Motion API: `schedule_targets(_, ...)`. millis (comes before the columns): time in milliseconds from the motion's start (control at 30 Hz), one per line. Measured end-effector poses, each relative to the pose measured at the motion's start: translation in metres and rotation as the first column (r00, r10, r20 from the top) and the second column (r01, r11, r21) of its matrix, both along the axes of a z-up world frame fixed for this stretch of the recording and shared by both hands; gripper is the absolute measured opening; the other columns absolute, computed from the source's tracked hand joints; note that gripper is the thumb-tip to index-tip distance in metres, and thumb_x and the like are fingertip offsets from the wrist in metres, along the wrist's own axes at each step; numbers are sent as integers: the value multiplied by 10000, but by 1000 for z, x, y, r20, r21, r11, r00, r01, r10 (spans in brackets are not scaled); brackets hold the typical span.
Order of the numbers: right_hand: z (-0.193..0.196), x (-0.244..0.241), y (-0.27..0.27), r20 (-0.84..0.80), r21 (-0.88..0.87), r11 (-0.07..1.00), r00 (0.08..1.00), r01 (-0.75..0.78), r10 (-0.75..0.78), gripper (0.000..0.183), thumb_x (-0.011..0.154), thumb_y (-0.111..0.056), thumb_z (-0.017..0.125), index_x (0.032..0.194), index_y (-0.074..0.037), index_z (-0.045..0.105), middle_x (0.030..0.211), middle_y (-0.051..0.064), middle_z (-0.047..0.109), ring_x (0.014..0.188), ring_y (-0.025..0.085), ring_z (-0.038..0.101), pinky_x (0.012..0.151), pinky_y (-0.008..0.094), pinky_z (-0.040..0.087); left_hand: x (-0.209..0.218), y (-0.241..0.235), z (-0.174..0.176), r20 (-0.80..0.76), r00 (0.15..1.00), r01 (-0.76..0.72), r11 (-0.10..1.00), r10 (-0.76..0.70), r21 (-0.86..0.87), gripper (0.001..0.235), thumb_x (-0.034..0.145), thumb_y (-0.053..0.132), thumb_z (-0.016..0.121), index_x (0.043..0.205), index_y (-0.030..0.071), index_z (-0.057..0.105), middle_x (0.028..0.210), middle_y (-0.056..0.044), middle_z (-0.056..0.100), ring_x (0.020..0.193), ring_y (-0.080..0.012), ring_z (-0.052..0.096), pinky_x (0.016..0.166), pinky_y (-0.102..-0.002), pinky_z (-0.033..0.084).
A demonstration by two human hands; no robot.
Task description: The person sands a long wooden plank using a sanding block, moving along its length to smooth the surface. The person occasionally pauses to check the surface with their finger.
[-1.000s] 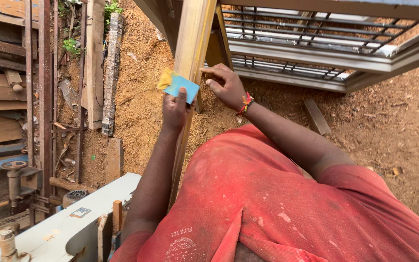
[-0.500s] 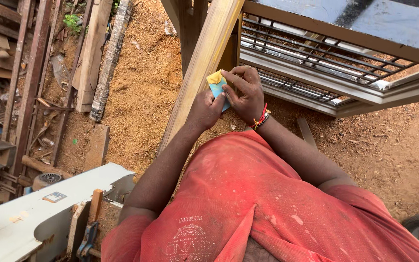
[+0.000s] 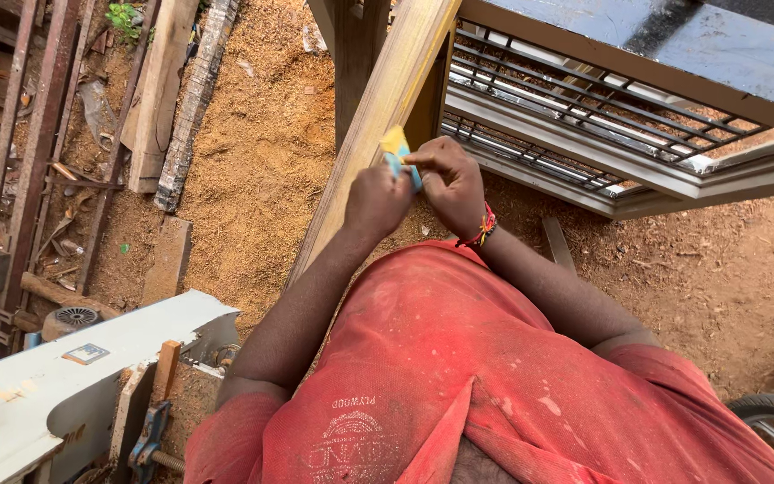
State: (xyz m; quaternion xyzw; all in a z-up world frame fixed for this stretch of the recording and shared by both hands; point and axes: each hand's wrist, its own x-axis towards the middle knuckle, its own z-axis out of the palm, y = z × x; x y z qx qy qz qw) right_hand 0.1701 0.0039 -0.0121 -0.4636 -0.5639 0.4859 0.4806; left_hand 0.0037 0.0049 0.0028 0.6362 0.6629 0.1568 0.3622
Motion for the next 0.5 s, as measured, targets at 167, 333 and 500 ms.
schedule_targets(167,-29,-3,26,-57,98,979,983,177,-172,412,894,106,571,1216,-77,751,1069,31,657,973,120,597,885,246,525,-47,1,-30,433,855,-317,948,285,1,444,1079,341,490,771,63,647,590,-39,636,462,-123,594,447,-290,505)
schedule_targets(333,-64,-16,44,-59,134,983,991,127,-120,527,907,104,591,1375,-122,677,1223,31,548,1017,118,553,901,253,534,-83,3,-57,698,663,-435,898,271,65,451,1117,385,517,819,61,618,661,-1,613,547,-74,573,515,-242,484)
schedule_targets(500,-81,-17,46,-6,131,989,998,61,-61,573,910,101,587,1408,-177,647,1247,35,506,1065,118,538,847,239,537,-86,2,-64,738,619,-437,899,268,41,429,1095,410,522,865,57,601,674,-4,611,546,-75,570,507,-234,476)
